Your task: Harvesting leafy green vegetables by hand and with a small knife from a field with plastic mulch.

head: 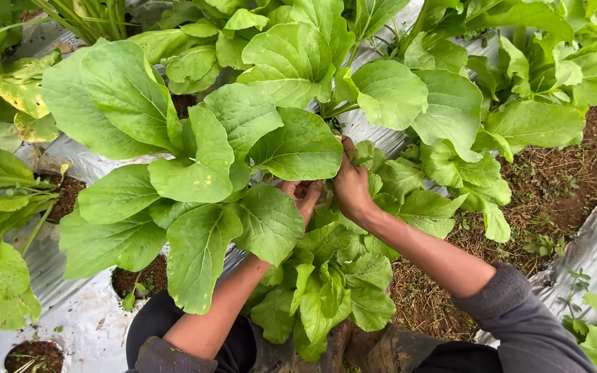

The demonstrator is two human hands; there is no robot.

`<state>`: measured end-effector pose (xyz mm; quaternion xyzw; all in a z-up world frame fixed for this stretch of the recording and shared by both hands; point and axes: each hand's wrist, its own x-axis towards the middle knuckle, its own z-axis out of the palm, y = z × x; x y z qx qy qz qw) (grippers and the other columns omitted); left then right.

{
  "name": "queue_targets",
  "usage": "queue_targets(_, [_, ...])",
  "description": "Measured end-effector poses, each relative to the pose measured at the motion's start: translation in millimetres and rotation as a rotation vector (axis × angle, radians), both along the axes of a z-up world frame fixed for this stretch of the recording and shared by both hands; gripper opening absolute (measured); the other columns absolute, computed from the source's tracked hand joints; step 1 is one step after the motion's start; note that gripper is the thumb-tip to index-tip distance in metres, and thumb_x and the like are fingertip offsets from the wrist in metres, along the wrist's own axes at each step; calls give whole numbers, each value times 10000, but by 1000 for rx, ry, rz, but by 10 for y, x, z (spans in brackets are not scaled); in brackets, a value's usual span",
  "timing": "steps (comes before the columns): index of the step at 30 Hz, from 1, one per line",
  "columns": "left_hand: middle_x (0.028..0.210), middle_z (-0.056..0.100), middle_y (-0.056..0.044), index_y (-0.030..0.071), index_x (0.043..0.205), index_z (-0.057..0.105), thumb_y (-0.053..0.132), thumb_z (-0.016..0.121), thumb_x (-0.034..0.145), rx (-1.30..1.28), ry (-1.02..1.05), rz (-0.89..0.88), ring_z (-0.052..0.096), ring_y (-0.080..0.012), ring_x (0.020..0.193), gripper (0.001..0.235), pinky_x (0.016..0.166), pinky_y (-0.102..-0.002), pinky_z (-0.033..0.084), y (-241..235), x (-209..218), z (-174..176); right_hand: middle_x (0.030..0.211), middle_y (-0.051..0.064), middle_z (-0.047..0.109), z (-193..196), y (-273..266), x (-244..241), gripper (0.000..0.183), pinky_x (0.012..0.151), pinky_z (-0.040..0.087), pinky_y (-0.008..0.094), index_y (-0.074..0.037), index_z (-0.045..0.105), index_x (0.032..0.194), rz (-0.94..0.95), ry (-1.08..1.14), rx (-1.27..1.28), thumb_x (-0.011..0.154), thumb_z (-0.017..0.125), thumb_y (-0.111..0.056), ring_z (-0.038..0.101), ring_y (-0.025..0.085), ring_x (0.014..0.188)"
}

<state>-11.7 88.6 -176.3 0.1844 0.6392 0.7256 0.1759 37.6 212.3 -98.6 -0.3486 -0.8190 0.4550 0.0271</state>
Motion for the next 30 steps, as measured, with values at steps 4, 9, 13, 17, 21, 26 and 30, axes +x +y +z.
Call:
queue_targets(4, [645,725,-89,70,1014,799,154,863,837,4,7,36,646,-140,490,206,429,-215,487,35,-61,8,1644,277,281,1040,-540,-213,470,1257,191,456,62,370,1526,-421,449,-550,1091,299,-104,140,324,1565])
queue_targets(9, [700,739,-98,54,1024,785,144,884,807,21,34,88,669,-168,522,254,442,-230,506,101,-12,9,1660,248,258,27,11,-173,404,1257,139,527,-45,523,1449,-581,480,-615,1107,425,-238,174,362,1563])
queue_targets(13, [728,746,-102,45,1029,778,138,894,792,37,48,117,680,-181,537,279,448,-238,516,89,12,-7,1637,288,239,396,-71,-168,466,1244,41,577,-36,431,1518,-630,390,-682,1100,400,-239,127,374,1566])
queue_targets(17, [769,756,-109,33,1036,768,130,910,770,72,80,159,698,-202,561,317,458,-249,530,6,28,-50,1467,265,437,546,-107,-201,409,1218,155,622,-38,518,1350,-409,484,-438,1119,342,-326,320,422,1484])
queue_targets(21, [811,766,-115,21,1043,758,122,926,748,101,122,197,715,-222,584,354,468,-261,544,-4,-124,-90,1252,220,641,522,-167,-45,345,1146,347,652,-83,620,1259,56,386,-83,1079,440,-316,554,419,1333])
queue_targets(26, [852,776,-122,8,1050,748,114,942,725,134,159,229,732,-243,608,393,477,-272,559,46,-112,-141,905,268,676,-176,-14,103,191,967,467,658,32,681,941,166,342,-56,957,529,-84,658,497,1023])
queue_targets(30, [894,786,-129,-4,1057,737,106,957,703,182,200,247,749,-263,631,431,487,-284,573,138,30,-207,751,163,655,812,-241,30,286,734,562,469,-18,618,1006,-34,328,-107,1120,409,-177,649,283,697])
